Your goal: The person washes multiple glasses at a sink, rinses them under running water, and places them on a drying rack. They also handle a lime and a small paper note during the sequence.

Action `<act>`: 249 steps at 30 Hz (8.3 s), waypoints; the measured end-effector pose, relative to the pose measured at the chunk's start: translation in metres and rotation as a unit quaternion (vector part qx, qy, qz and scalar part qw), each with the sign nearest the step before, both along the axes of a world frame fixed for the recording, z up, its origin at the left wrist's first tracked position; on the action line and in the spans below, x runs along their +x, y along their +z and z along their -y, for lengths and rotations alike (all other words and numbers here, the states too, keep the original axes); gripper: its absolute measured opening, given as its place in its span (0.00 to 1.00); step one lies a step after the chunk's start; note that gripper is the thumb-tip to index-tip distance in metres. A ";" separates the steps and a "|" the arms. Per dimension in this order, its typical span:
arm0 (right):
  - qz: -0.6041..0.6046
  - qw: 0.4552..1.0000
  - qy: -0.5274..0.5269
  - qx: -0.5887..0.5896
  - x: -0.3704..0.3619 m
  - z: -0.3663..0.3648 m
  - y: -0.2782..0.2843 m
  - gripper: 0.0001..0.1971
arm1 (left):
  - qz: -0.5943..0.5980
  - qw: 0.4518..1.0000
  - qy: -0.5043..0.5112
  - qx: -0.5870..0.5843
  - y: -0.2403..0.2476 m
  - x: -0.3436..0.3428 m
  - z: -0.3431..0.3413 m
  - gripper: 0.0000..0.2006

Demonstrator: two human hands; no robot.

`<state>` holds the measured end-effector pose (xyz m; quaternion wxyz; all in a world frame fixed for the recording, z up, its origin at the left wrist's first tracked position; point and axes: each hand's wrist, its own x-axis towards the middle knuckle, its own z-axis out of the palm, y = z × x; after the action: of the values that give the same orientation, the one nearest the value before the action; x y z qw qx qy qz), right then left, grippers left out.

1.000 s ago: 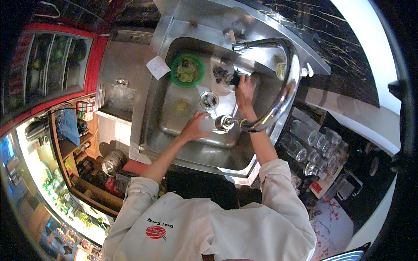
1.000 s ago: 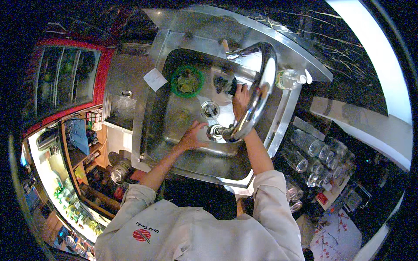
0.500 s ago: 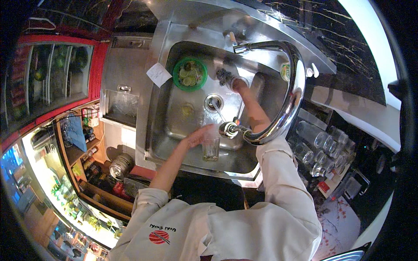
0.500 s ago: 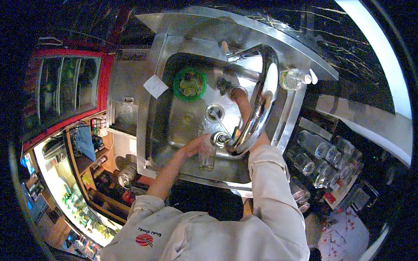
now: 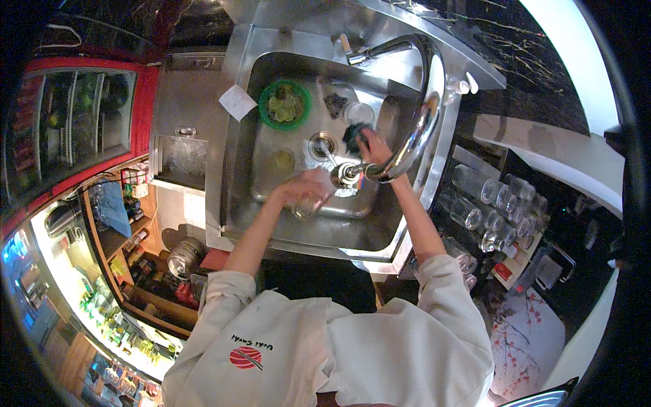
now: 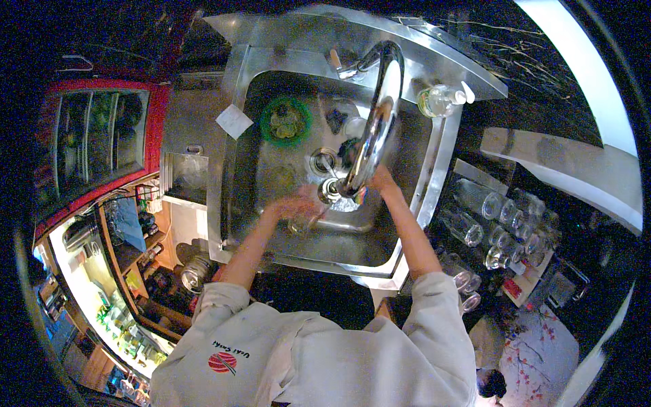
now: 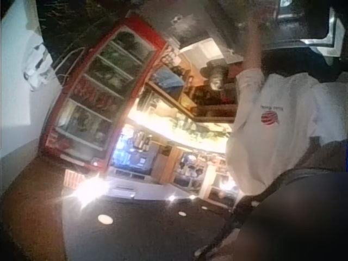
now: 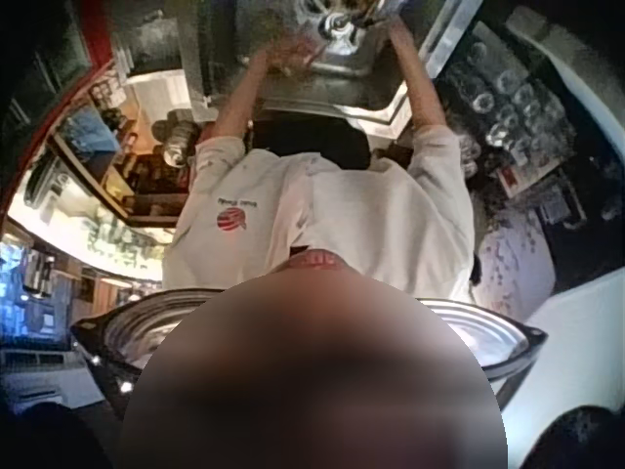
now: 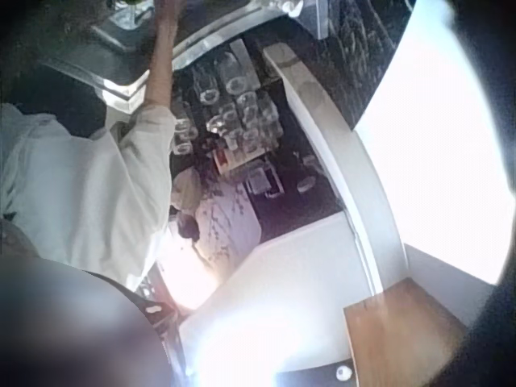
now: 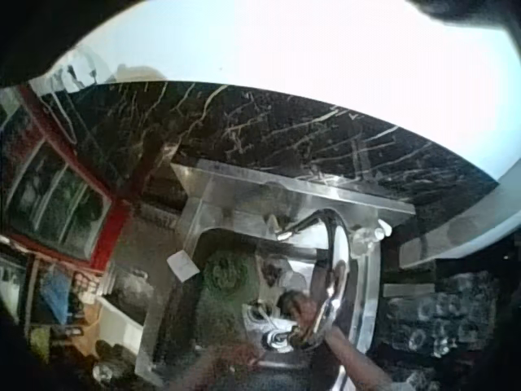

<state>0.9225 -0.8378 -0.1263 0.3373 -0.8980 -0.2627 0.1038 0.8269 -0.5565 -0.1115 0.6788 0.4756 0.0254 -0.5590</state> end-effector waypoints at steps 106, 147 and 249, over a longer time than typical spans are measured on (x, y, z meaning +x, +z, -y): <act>-0.376 0.629 -0.482 0.481 -0.065 -0.044 0.110 0.13 | 0.368 0.918 0.036 0.142 0.047 0.035 0.015 0.40; -0.217 0.975 0.048 -0.020 -0.081 -0.086 0.077 0.20 | 0.184 0.955 -0.226 0.056 0.078 0.077 0.007 0.37; -0.111 0.916 -0.216 0.320 -0.058 -0.100 0.193 0.14 | 0.345 0.917 0.031 0.196 0.110 0.014 0.011 0.41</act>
<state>0.8646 -0.7382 0.0671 0.6476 -0.7598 -0.0425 0.0377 0.8404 -0.5672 -0.0014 0.5555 0.7613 -0.0872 -0.3228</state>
